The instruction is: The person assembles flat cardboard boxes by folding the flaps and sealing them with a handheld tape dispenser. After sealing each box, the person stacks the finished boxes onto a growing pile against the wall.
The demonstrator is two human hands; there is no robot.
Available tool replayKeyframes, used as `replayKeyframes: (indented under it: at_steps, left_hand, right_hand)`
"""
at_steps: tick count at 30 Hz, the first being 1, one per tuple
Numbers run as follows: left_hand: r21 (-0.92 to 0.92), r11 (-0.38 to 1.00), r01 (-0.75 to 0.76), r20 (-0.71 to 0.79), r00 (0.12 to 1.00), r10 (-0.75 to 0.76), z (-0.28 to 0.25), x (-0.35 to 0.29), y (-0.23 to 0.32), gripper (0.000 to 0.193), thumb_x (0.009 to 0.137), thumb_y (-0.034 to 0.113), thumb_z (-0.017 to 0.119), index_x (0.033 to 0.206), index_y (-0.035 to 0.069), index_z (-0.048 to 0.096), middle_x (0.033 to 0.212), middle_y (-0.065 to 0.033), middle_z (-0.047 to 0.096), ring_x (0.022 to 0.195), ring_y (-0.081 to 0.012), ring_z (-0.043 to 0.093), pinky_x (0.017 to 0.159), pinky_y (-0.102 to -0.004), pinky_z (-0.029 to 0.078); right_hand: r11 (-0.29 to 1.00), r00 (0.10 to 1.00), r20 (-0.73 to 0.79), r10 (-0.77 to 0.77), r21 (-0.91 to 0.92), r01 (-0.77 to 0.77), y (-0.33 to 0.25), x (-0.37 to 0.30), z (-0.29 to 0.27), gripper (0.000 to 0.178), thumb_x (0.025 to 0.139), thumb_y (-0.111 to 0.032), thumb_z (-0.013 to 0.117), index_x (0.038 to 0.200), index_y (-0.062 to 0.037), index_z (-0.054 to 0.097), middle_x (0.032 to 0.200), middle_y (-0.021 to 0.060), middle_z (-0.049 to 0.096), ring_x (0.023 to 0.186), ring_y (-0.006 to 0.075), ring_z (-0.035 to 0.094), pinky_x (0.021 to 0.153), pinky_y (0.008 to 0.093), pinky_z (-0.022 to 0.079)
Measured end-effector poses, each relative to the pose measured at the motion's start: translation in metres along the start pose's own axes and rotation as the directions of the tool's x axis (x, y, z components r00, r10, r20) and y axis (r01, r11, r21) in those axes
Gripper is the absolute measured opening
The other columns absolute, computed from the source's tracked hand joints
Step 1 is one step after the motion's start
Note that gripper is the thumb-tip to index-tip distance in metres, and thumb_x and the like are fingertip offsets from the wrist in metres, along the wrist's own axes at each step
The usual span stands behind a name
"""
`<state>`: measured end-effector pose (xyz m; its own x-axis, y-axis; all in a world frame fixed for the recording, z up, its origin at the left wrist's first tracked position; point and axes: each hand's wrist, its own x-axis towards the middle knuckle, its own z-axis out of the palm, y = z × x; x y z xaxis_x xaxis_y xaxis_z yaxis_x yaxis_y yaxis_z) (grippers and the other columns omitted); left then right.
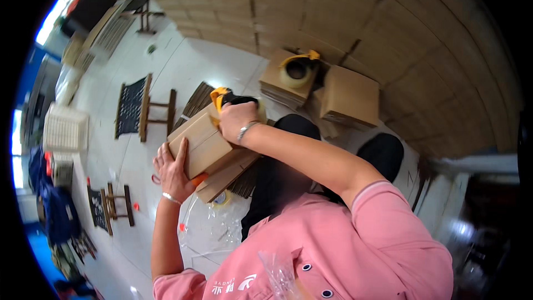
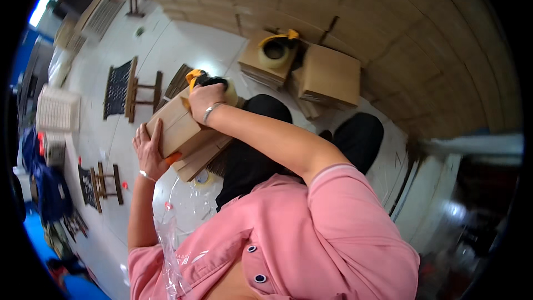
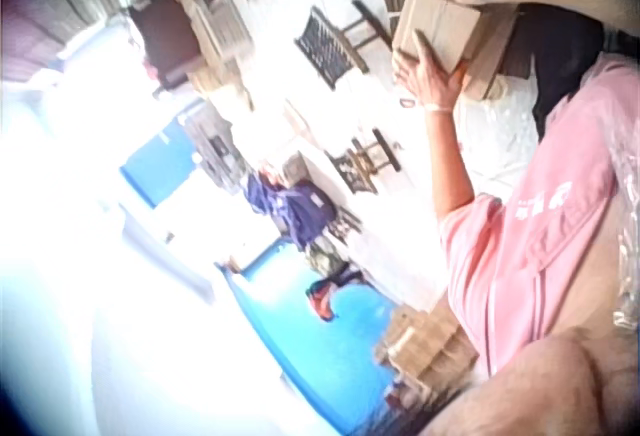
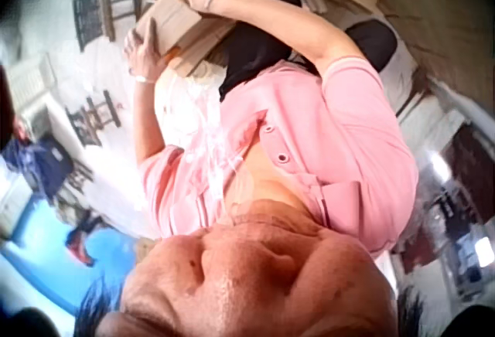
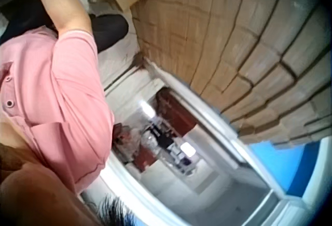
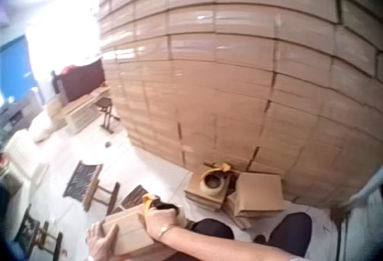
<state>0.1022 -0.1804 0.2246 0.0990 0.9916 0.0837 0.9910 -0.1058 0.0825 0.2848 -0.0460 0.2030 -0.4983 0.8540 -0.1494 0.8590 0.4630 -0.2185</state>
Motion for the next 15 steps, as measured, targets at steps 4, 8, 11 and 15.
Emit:
replayKeyframes:
  at_steps: [4, 8, 11, 15]
  left_hand:
    - [0.097, 0.989, -0.111, 0.042, 0.993, 0.107, -0.006, 0.002, 0.010, 0.099, 0.056, 0.040, 0.082, 0.143, 0.020, 0.040, 0.138, -0.0286, 0.035, 0.126, -0.0467, 0.032, 0.101, -0.0509, 0.027]
    - [0.026, 0.993, -0.114, 0.073, 0.991, 0.111, -0.024, 0.014, 0.023, 0.093, 0.056, 0.035, 0.083, 0.139, 0.022, 0.044, 0.140, -0.0286, 0.032, 0.128, -0.0433, 0.032, 0.100, -0.0503, 0.028]
    - [0.010, 0.991, -0.135, -0.152, 0.979, 0.135, -0.023, 0.016, -0.004, 0.091, 0.055, 0.037, 0.083, 0.137, 0.019, 0.048, 0.135, -0.0305, 0.039, 0.123, -0.0462, 0.039, 0.102, -0.0514, 0.030]
    - [0.051, 0.985, -0.163, -0.524, 0.836, 0.165, -0.071, 0.059, 0.038, 0.088, 0.058, 0.032, 0.082, 0.135, 0.006, 0.048, 0.132, -0.0313, 0.044, 0.124, -0.0468, 0.039, 0.102, -0.0507, 0.032]
  right_hand:
    - [1.000, 0.998, 0.052, 0.019, -0.010, -0.019, 0.006, -0.004, 0.000, 0.022, 0.085, -0.014, 0.053, 0.099, -0.0147, 0.070, 0.101, 0.0022, 0.069, 0.094, 0.0211, 0.066, 0.072, 0.0441, 0.044]
    - [0.995, 0.987, -0.138, -0.079, -0.077, 0.069, 0.030, -0.009, 0.001, 0.025, 0.080, -0.021, 0.058, 0.094, -0.0010, 0.064, 0.078, 0.0059, 0.069, 0.075, 0.0233, 0.069, 0.068, 0.0430, 0.044]
    - [0.997, 0.945, -0.327, -0.002, -0.072, -0.023, 0.053, -0.021, -0.027, 0.029, 0.078, -0.035, 0.064, 0.082, -0.0056, 0.063, 0.068, 0.0088, 0.066, 0.064, 0.0254, 0.066, 0.057, 0.0416, 0.046]
    - [0.933, 0.757, -0.558, 0.340, 0.300, -0.198, 0.139, -0.084, -0.076, 0.041, 0.074, -0.044, 0.068, 0.076, -0.0032, 0.059, 0.062, 0.0152, 0.061, 0.059, 0.0332, 0.062, 0.054, 0.0422, 0.047]
